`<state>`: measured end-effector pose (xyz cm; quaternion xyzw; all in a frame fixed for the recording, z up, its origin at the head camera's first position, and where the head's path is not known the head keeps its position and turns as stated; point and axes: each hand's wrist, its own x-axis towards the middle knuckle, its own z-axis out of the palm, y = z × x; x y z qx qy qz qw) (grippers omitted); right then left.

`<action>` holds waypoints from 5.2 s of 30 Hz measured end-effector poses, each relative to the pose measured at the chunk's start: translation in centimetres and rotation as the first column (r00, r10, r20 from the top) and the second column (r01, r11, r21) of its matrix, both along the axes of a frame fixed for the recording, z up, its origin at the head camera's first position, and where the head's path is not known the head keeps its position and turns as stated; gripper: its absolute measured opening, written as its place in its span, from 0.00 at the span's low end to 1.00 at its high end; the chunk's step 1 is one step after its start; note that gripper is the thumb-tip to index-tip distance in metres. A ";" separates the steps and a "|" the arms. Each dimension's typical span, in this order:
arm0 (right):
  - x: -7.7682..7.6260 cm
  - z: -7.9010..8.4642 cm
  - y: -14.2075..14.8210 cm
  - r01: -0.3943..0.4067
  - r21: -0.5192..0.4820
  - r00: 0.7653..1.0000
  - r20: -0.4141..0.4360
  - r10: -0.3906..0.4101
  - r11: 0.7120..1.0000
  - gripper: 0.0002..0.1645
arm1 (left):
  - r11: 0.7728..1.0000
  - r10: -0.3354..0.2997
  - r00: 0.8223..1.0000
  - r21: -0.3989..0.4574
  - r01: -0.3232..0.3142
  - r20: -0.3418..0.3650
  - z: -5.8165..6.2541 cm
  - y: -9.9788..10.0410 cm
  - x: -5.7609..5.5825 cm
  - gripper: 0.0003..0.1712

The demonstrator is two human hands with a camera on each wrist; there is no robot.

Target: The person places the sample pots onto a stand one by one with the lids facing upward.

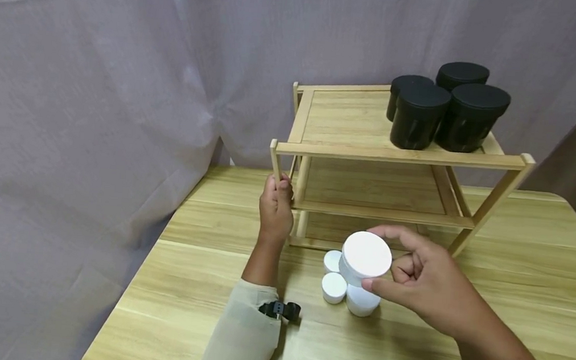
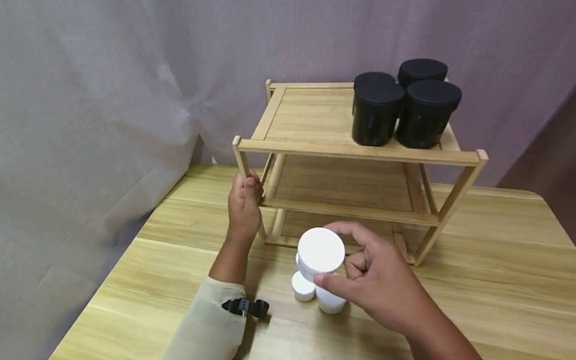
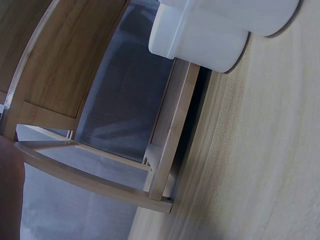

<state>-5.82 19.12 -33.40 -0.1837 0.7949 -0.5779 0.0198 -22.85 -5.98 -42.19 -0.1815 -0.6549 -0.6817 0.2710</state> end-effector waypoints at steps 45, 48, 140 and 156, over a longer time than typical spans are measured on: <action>-4.0 9.6 0.9 0.101 0.467 0.766 -0.600 0.230 0.879 0.43 | 1.000 -0.009 1.000 -0.016 0.009 -0.016 0.1 -0.1 0.0 0.28; -4.5 10.6 0.9 0.110 0.480 0.759 -0.606 0.239 0.870 0.41 | 1.000 -0.009 1.000 -0.017 0.009 -0.011 0.1 -0.1 0.0 0.24; -21.0 21.4 -2.9 0.127 0.983 0.991 -0.121 -0.055 0.134 0.50 | 0.999 -0.029 0.999 -0.016 0.029 -0.021 -0.2 0.7 -0.5 0.22; -21.0 21.4 -2.4 0.087 0.991 0.995 -0.082 -0.055 0.102 0.52 | 0.999 -0.022 1.000 -0.032 0.021 -0.015 -0.5 0.8 -0.7 0.17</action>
